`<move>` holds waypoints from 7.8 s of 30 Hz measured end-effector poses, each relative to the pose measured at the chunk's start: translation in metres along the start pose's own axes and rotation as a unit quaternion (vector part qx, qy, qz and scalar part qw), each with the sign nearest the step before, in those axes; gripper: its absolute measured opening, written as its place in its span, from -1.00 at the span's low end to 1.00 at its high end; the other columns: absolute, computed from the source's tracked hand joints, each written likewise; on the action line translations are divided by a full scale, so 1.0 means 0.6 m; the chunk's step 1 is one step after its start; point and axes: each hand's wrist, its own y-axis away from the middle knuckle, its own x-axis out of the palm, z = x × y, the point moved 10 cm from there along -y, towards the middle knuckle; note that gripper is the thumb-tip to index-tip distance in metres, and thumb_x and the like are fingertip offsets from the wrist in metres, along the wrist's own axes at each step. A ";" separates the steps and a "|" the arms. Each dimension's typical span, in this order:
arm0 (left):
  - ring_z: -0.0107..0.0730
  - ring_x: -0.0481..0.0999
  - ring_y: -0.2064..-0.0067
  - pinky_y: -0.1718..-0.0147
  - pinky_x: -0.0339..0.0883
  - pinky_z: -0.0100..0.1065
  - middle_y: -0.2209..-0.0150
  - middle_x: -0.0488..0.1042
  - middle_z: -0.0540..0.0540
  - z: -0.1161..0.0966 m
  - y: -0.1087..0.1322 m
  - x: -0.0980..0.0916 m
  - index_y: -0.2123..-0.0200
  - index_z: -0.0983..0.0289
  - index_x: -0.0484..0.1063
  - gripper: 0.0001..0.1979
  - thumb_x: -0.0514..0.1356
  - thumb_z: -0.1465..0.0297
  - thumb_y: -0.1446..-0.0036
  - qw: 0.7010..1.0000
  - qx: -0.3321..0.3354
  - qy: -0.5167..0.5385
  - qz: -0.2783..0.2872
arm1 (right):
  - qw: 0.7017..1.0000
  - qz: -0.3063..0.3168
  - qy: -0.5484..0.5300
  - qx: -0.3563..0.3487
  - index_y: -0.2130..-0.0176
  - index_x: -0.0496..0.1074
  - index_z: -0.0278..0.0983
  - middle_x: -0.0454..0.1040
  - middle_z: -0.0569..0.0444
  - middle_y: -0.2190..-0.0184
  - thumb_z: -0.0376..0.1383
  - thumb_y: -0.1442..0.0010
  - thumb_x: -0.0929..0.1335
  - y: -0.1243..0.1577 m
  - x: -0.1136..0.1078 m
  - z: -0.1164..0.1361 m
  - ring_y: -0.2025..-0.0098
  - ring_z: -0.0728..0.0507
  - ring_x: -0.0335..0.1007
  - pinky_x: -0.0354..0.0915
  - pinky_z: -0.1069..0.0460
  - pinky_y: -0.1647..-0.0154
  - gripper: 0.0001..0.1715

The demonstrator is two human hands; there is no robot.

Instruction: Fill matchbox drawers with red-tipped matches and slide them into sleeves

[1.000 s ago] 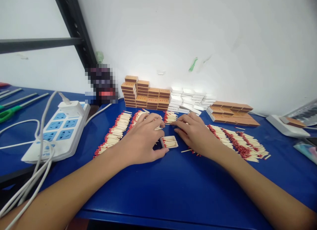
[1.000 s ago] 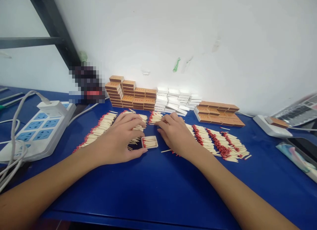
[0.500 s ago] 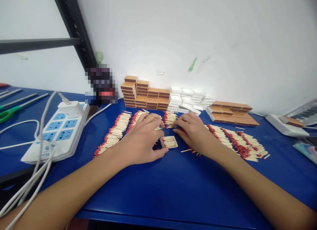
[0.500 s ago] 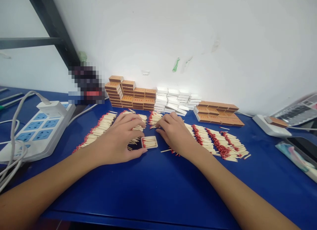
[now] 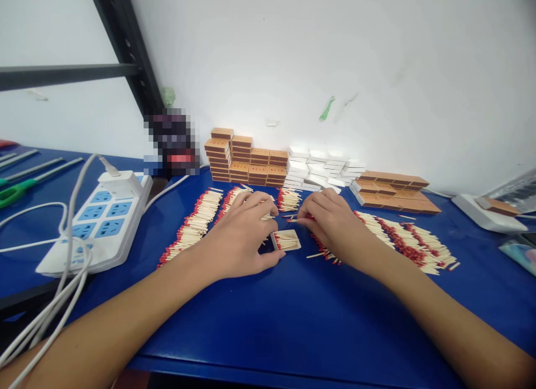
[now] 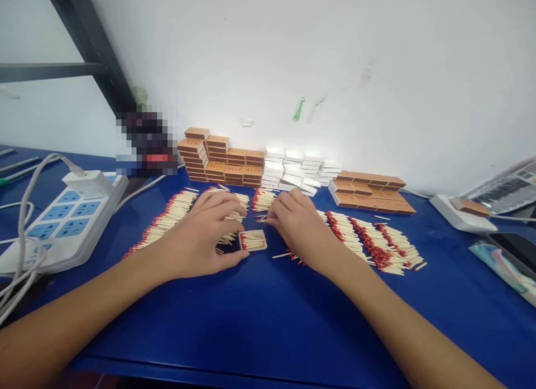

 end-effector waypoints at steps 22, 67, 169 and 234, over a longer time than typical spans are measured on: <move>0.06 0.47 -0.26 -0.26 0.26 0.11 -0.03 0.61 0.20 -0.001 -0.001 -0.001 0.27 0.26 0.60 -0.78 0.41 0.22 -0.26 1.000 0.000 0.004 0.000 | 0.999 -0.017 -0.045 -0.008 -0.08 0.59 -0.24 0.51 -0.13 0.11 -0.40 -0.51 0.31 0.006 0.001 -0.001 0.07 -0.30 0.29 0.32 -0.23 0.00 -0.72; 0.04 0.47 -0.27 -0.31 0.23 0.12 -0.04 0.60 0.19 -0.001 -0.001 0.000 0.27 0.25 0.60 -0.79 0.40 0.23 -0.26 1.000 0.000 0.003 0.007 | 0.995 0.071 0.035 -0.052 0.18 0.43 -0.23 0.50 -0.09 0.17 -0.38 -0.55 0.26 0.020 -0.006 0.068 0.15 -0.26 0.24 0.19 -0.16 0.11 -0.78; 0.02 0.47 -0.27 -0.30 0.27 0.08 -0.05 0.60 0.19 0.003 0.001 0.002 0.27 0.25 0.60 -0.79 0.42 0.22 -0.26 1.000 -0.004 0.009 0.002 | 0.988 0.080 -0.131 0.003 0.12 0.52 -0.20 0.50 -0.04 0.11 -0.34 -0.50 0.37 0.014 -0.013 0.056 0.02 -0.26 0.29 0.29 -0.16 0.03 -0.89; 0.06 0.45 -0.29 -0.32 0.22 0.14 -0.06 0.62 0.19 0.003 0.002 0.007 0.23 0.22 0.62 -0.80 0.42 0.21 -0.25 1.000 -0.010 0.014 0.015 | 0.983 0.060 -0.165 0.052 0.18 0.52 -0.19 0.50 -0.06 0.20 -0.27 -0.50 0.35 0.014 -0.011 0.033 0.08 -0.27 0.32 0.34 -0.17 0.11 -0.83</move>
